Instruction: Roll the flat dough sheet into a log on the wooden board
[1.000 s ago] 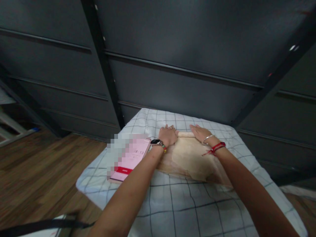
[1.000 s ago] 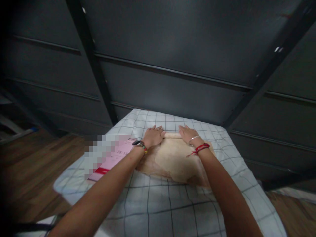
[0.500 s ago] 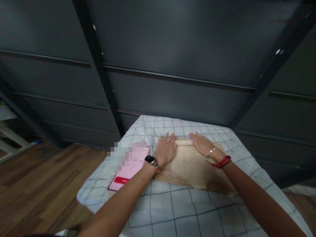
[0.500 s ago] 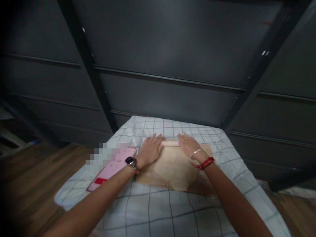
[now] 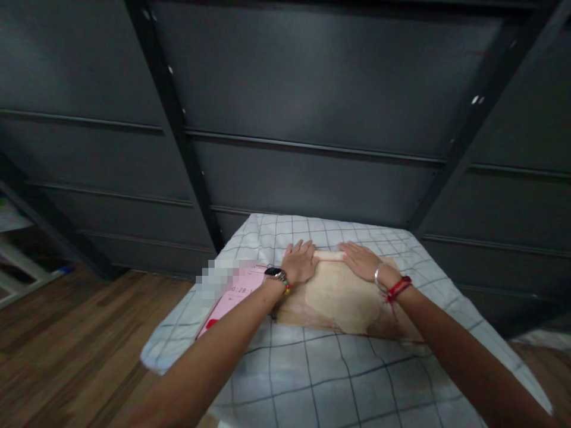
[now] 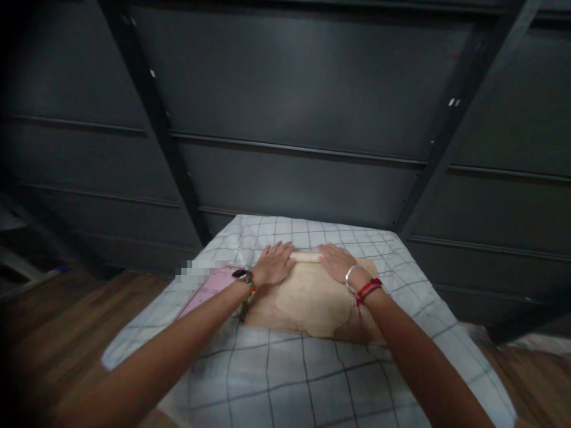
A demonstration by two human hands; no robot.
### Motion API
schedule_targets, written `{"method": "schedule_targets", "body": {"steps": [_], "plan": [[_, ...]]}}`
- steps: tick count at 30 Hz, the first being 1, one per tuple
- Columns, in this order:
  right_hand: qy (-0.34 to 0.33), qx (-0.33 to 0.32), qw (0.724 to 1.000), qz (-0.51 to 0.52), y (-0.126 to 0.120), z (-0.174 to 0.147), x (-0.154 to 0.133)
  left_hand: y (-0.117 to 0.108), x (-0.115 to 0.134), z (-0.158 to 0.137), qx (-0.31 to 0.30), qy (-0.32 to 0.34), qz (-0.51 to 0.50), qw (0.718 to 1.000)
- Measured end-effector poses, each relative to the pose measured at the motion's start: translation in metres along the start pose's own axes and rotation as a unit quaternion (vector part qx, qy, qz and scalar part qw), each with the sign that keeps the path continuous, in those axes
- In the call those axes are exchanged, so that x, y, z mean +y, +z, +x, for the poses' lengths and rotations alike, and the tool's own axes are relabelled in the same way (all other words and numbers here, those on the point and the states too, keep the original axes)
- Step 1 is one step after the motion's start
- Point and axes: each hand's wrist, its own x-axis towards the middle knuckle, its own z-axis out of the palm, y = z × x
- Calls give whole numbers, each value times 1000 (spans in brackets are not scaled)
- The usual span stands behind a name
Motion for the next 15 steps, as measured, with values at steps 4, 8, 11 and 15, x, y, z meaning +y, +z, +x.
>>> {"method": "schedule_targets", "body": {"steps": [4,8,11,15], "plan": [[29,-8,1000,1,-6,23,2,-5,-5,22,-39,-17,4,999],[-44,31,999,0,0,13,6,-3,-6,20,-19,5,17,1000],[-62,61,996,4,2,-3,9,-2,-7,11,9,27,42,999],[-67,93,993,-18,-18,-11,7,-16,-11,3,46,71,73,994]]}}
